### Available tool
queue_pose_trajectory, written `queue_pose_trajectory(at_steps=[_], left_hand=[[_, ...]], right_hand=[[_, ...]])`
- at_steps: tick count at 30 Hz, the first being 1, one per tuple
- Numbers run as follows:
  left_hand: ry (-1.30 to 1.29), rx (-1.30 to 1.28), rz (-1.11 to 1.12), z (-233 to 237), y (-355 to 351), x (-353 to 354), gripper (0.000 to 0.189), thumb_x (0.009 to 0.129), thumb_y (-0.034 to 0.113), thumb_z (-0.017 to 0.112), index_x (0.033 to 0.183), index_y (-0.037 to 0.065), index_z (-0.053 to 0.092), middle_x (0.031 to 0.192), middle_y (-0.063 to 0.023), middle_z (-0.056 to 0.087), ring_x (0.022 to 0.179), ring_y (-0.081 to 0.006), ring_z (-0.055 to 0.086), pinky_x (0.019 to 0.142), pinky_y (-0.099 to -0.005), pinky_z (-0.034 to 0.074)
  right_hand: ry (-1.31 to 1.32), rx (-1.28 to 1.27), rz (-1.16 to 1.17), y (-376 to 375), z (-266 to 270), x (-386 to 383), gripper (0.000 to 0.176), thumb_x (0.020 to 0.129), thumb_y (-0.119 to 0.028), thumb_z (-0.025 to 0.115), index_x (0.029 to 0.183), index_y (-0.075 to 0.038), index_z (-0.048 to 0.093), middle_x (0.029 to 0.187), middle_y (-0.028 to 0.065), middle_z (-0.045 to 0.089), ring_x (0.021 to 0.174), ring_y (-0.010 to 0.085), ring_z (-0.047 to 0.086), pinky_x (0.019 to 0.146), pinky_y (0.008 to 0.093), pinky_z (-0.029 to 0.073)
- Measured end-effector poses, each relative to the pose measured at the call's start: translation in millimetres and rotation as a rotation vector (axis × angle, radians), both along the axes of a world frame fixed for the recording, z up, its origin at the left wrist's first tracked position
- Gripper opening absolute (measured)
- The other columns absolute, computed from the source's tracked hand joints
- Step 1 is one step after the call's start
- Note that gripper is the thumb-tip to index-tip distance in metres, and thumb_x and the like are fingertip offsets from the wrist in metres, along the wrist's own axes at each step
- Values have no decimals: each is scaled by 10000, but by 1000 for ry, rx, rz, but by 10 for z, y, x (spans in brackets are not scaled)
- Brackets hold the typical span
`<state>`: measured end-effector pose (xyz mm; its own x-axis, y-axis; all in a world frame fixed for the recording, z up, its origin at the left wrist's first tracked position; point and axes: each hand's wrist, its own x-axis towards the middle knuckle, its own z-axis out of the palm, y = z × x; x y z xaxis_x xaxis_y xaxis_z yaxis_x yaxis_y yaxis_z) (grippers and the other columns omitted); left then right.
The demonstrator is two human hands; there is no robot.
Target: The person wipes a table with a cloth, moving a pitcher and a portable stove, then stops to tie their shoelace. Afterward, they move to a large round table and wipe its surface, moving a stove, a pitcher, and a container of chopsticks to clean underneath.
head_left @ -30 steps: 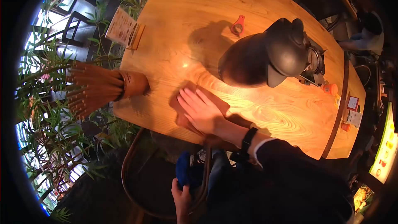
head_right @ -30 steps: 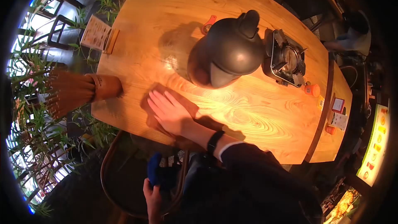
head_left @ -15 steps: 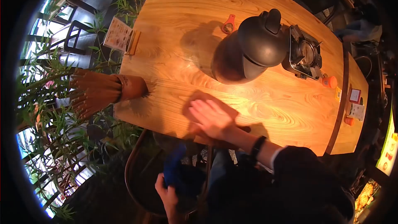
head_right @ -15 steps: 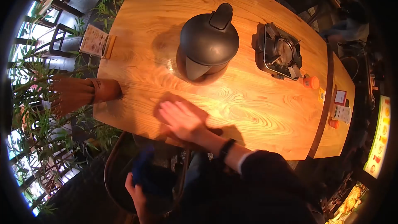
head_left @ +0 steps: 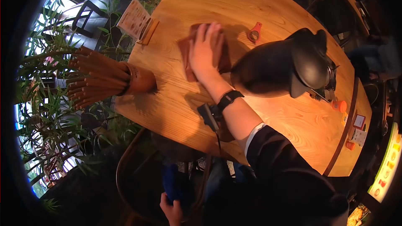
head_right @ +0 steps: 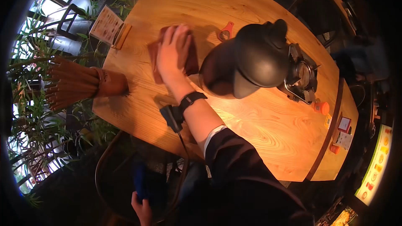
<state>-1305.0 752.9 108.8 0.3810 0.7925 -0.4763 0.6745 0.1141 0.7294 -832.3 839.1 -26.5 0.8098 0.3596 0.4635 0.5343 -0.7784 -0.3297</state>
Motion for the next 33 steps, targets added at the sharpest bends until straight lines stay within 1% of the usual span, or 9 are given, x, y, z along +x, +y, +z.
queue_pose_trajectory(at_steps=[1, 3, 8, 14, 17, 21, 24, 26, 33], left_hand=[[43, -42, -3, -1, -16, -72, 226, 811, 81, 565, 1006, -31, 579, 806, -74, 586, 746, -163, 550, 694, -319, 474], [3, -29, -35, 40, -87, -78, 143, 789, 54, 521, 917, -5, 546, 802, 13, 507, 764, -65, 445, 670, -227, 392], [-49, -166, 20, -65, -126, -92, 159, 767, 26, 540, 921, -2, 564, 787, 19, 530, 743, -62, 469, 668, -220, 403], [-80, -91, 113, 18, -147, -170, 205, 721, 25, 534, 919, -17, 566, 702, -42, 558, 654, -99, 519, 629, -256, 452], [-90, -146, 198, -71, -238, -305, 209, 723, 34, 525, 921, -16, 567, 712, -38, 559, 662, -97, 511, 624, -248, 441], [-212, -172, 247, -245, -230, -437, 225, 721, 19, 485, 925, -26, 568, 734, -39, 564, 685, -96, 504, 639, -246, 438], [-191, -205, 341, -298, -237, -398, 251, 717, 4, 467, 945, -31, 567, 766, -44, 575, 710, -107, 508, 674, -252, 446], [-194, -205, 360, -315, -254, -459, 258, 713, 4, 463, 947, -30, 567, 774, -44, 576, 721, -107, 508, 681, -249, 444], [-210, -153, 373, -302, -198, -490, 276, 703, 27, 441, 947, -20, 561, 785, -15, 546, 723, -88, 478, 687, -232, 429]], right_hand=[[61, 61, -90, -25, 67, 55, 635, 928, -314, 577, 1394, 71, 378, 1465, 358, 306, 1383, 493, 283, 1148, 526, 245], [71, 81, -134, -179, 49, -108, 662, 916, -303, 604, 1398, 84, 365, 1463, 368, 298, 1374, 506, 290, 1143, 545, 244], [235, -28, 187, -647, 8, -1314, 628, 915, -252, 610, 1375, 107, 380, 1438, 396, 305, 1354, 531, 299, 1125, 545, 278], [56, -32, 25, 91, -75, 50, 578, 973, -281, 478, 1359, 136, 370, 1466, 391, 261, 1390, 500, 251, 1151, 542, 211], [73, -41, 75, 106, -140, 47, 577, 981, -281, 480, 1368, 134, 377, 1459, 395, 282, 1389, 504, 258, 1146, 537, 221], [73, -134, 485, -562, 82, -1289, 595, 972, -227, 493, 1423, 118, 316, 1479, 357, 298, 1374, 504, 299, 1138, 526, 249], [237, -277, 877, -980, 136, -2203, 691, 825, -194, 630, 1401, 95, 381, 1451, 322, 372, 1368, 464, 352, 1134, 512, 280], [192, -237, 1025, -538, 251, -2258, 652, 826, -190, 649, 1385, 61, 426, 1445, 260, 418, 1344, 387, 419, 1117, 468, 343], [91, -67, 1295, 1078, 46, -2127, 572, 862, -229, 611, 1349, 37, 473, 1431, 225, 447, 1381, 341, 375, 1152, 437, 287]])
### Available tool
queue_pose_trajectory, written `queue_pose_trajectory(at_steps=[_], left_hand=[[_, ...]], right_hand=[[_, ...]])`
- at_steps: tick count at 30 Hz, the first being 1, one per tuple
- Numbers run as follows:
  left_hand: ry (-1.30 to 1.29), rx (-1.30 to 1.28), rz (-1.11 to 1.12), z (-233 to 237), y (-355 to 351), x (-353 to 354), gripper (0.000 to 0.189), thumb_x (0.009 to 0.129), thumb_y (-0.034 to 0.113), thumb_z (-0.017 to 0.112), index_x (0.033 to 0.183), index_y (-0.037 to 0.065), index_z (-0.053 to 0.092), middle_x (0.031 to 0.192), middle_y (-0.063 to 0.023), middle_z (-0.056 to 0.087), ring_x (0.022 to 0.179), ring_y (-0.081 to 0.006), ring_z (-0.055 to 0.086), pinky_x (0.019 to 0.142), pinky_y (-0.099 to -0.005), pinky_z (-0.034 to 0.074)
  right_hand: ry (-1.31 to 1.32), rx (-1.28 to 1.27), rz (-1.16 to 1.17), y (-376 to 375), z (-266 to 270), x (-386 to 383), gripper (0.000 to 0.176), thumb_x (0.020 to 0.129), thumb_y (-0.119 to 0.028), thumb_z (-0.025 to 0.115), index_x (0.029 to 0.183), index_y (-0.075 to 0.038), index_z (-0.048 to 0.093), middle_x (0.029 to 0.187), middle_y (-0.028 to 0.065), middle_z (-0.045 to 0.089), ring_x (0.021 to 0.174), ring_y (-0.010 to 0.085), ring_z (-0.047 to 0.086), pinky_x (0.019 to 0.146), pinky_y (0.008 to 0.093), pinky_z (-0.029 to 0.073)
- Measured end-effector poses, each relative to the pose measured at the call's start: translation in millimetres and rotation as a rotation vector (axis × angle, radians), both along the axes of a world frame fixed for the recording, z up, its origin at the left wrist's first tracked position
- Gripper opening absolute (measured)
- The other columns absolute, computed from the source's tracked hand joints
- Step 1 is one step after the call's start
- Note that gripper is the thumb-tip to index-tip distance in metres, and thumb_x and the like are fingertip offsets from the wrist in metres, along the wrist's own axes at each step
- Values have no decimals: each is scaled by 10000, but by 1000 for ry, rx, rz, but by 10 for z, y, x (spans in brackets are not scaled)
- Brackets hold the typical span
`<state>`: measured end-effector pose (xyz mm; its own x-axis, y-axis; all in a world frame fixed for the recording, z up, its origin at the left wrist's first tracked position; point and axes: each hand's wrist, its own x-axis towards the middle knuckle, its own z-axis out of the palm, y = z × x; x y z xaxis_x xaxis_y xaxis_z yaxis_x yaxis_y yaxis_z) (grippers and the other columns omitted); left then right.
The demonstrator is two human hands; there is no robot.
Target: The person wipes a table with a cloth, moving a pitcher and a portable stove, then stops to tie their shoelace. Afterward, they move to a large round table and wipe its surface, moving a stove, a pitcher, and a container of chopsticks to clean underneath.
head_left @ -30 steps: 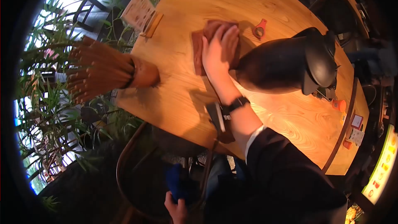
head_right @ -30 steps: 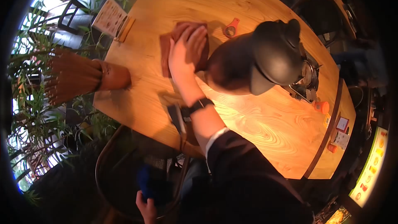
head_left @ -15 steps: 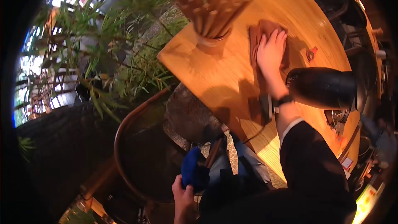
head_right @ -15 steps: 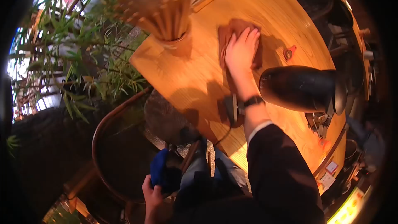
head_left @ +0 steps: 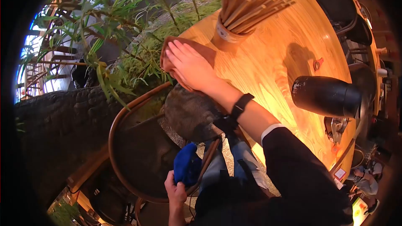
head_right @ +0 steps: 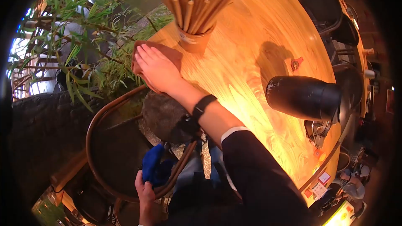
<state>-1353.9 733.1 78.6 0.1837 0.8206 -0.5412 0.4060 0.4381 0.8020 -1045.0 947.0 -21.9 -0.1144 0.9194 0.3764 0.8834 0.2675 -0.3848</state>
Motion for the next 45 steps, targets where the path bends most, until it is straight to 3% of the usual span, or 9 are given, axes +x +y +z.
queue_pose_trajectory(at_steps=[7, 16, 25, 28, 32, 34, 36, 39, 45], left_hand=[[-28, -67, -45, 46, 62, 171, 223, 738, 79, 440, 925, 9, 540, 821, 20, 505, 760, -56, 446, 686, -195, 384], [-23, -28, -117, 69, 62, 181, 255, 716, 95, 501, 933, -22, 568, 780, -27, 567, 741, -91, 488, 697, -241, 426], [-15, -39, -52, -13, 122, 142, 250, 702, 30, 473, 928, -27, 564, 773, -39, 568, 735, -106, 505, 692, -249, 438], [35, -39, -65, -41, 116, 102, 247, 699, 16, 473, 925, -28, 563, 776, -33, 570, 729, -104, 507, 688, -247, 440], [29, -8, -57, -90, 34, 75, 240, 705, 1, 473, 924, -26, 565, 772, -34, 568, 721, -104, 509, 686, -251, 444], [8, -107, 39, -42, 34, 142, 226, 714, 22, 481, 920, -22, 564, 761, -39, 565, 712, -102, 506, 672, -253, 441], [23, -88, -13, -48, 8, 153, 226, 720, 36, 482, 922, -20, 565, 761, -37, 565, 706, -96, 500, 657, -246, 433], [27, -86, -128, 33, 87, 154, 227, 746, 50, 448, 943, 3, 550, 829, 14, 516, 760, -69, 451, 687, -219, 394], [-18, -28, -115, -80, 67, 221, 220, 795, 124, 459, 954, 1, 548, 837, -5, 527, 770, -91, 468, 690, -242, 410]], right_hand=[[40, 87, -532, 433, -120, -54, 567, 902, -261, 558, 1366, 50, 459, 1467, 241, 407, 1398, 351, 350, 1162, 444, 254], [-17, 26, -635, 19, -91, 448, 548, 937, -255, 551, 1387, 34, 437, 1481, 245, 386, 1401, 359, 344, 1153, 460, 274], [9, -388, -546, -1711, 159, 96, 605, 929, -200, 563, 1446, 35, 354, 1520, 274, 300, 1427, 404, 278, 1150, 481, 266], [-33, -202, -454, -1047, 131, 327, 595, 926, -194, 554, 1432, 52, 363, 1503, 284, 324, 1418, 412, 289, 1137, 481, 285], [-63, 0, -776, 470, -86, 636, 543, 916, -196, 514, 1371, 82, 416, 1471, 247, 395, 1390, 372, 347, 1139, 444, 297], [248, -435, -693, 898, 166, 416, 528, 917, -206, 490, 1344, 98, 424, 1468, 247, 402, 1380, 367, 367, 1144, 436, 292], [-89, 9, -508, 650, -181, -155, 534, 906, -209, 512, 1345, 82, 425, 1459, 245, 415, 1378, 360, 379, 1146, 433, 293], [181, -26, -443, -6, 12, -69, 575, 885, -206, 581, 1385, 37, 430, 1453, 232, 428, 1375, 351, 394, 1139, 441, 312], [133, -352, -732, -2311, 197, 197, 649, 813, -90, 660, 1412, -14, 424, 1464, 260, 402, 1368, 422, 381, 1124, 494, 322]])
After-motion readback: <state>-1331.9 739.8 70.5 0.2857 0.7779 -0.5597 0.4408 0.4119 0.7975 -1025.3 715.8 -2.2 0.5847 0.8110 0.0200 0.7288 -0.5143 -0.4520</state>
